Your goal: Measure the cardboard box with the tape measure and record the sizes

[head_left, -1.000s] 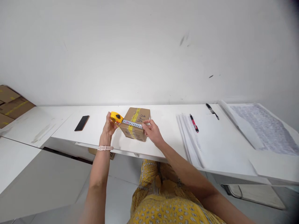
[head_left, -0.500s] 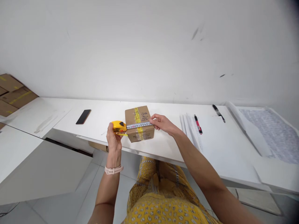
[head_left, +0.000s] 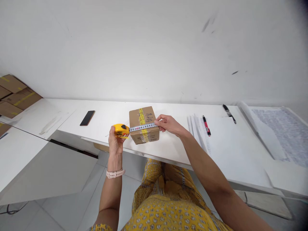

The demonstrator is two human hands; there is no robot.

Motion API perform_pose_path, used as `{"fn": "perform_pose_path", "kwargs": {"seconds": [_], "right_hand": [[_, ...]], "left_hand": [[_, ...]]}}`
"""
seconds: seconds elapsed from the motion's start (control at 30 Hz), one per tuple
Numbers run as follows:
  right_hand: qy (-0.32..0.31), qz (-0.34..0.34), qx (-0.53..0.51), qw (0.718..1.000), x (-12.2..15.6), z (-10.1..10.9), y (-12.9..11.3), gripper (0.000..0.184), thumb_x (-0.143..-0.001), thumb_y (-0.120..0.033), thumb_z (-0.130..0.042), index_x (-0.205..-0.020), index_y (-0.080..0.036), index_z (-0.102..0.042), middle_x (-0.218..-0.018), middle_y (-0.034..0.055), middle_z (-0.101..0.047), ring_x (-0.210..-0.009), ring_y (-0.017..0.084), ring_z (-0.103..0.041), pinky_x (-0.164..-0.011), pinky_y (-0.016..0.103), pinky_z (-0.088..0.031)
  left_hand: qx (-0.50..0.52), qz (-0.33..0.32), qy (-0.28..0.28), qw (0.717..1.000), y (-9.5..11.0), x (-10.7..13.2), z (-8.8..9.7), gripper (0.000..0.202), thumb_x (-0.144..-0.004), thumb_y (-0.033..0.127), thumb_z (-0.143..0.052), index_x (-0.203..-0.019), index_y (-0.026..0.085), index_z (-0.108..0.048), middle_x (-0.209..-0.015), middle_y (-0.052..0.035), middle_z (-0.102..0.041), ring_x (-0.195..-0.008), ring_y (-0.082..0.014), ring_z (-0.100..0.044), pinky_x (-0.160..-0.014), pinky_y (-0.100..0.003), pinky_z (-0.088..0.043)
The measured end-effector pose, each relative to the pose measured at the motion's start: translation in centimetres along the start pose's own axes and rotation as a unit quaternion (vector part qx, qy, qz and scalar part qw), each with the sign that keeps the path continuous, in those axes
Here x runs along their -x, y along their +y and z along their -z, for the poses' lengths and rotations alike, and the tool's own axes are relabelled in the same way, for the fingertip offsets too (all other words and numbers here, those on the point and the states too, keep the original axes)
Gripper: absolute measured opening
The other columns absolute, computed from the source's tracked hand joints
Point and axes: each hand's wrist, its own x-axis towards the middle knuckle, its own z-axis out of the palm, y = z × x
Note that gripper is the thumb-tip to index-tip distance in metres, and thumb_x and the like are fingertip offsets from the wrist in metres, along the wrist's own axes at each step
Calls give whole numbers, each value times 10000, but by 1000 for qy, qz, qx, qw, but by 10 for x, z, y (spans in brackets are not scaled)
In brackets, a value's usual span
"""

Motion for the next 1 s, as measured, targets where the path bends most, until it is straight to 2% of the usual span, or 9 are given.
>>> {"fn": "perform_pose_path", "kwargs": {"seconds": [0.17,0.3,0.43,0.53,0.6,0.7,0.83,0.9,1.0], "right_hand": [[1,48,160,986,23,4,-25,331,-898,-529,-522,-816,-209,-521,-627,-21,-551,-568,121,-467,-549,259,-337],[-37,107,302,947,62,13,-64,257,-957,-438,-436,-840,-220,-505,-629,-35,-518,-564,122,-426,-563,262,-293],[-101,136,433,885,86,8,-87,207,-964,-342,-416,-826,-219,-510,-640,-18,-550,-569,132,-448,-585,276,-273],[-194,137,443,865,80,-1,-87,206,-943,-303,-448,-791,-211,-552,-645,-11,-575,-568,132,-464,-588,277,-297],[-222,152,373,888,66,-2,-78,242,-951,-352,-455,-829,-210,-609,-709,4,-626,-625,143,-525,-618,279,-367],[-110,202,260,938,41,4,-53,335,-957,-469,-462,-1123,-241,-643,-1062,75,-688,-970,216,-617,-844,365,-473],[-2,177,272,946,13,9,-4,866,-739,-581,-734,-1482,-309,-383,-1546,128,-371,-1450,349,-269,-1145,582,-255],[-29,156,235,959,7,5,19,1061,-691,-579,-773,-1554,-315,-215,-1614,135,-235,-1481,362,-201,-1137,595,-283],[-53,139,124,981,6,-8,42,1032,-779,-546,-703,-1571,-351,-71,-1626,118,-208,-1436,334,-325,-966,494,-511]], "left_hand": [[-21,-61,-32,997,6,24,3,453,-650,485,-803,-938,167,-657,-859,-49,-698,-752,-199,-696,-635,-303,-589],[-115,-61,-204,970,15,63,28,604,-638,495,-829,-1134,186,-677,-954,-78,-691,-830,-233,-685,-672,-318,-585],[-245,80,-444,858,6,100,50,819,-651,373,-860,-1392,232,-542,-1062,-99,-661,-812,-212,-659,-639,-272,-539],[-260,178,-522,793,-16,120,57,886,-672,385,-855,-1450,239,-457,-1068,-113,-676,-849,-234,-671,-687,-300,-533],[-207,216,-510,807,-28,125,59,877,-661,472,-845,-1418,221,-480,-1101,-129,-669,-869,-265,-690,-695,-326,-547],[-108,189,-427,878,-32,119,62,847,-624,536,-840,-1348,230,-523,-1145,-136,-660,-829,-292,-715,-591,-317,-565],[-28,9,-213,977,-26,85,62,739,-542,547,-858,-1163,216,-632,-1077,-103,-700,-902,-308,-714,-668,-334,-576],[-20,-51,-122,991,-29,64,60,712,-507,549,-865,-1093,194,-670,-1059,-95,-717,-1008,-290,-687,-764,-306,-552],[-32,-47,-82,995,-44,41,55,675,-486,535,-875,-1022,161,-705,-989,-87,-734,-930,-219,-683,-726,-245,-529]]}}
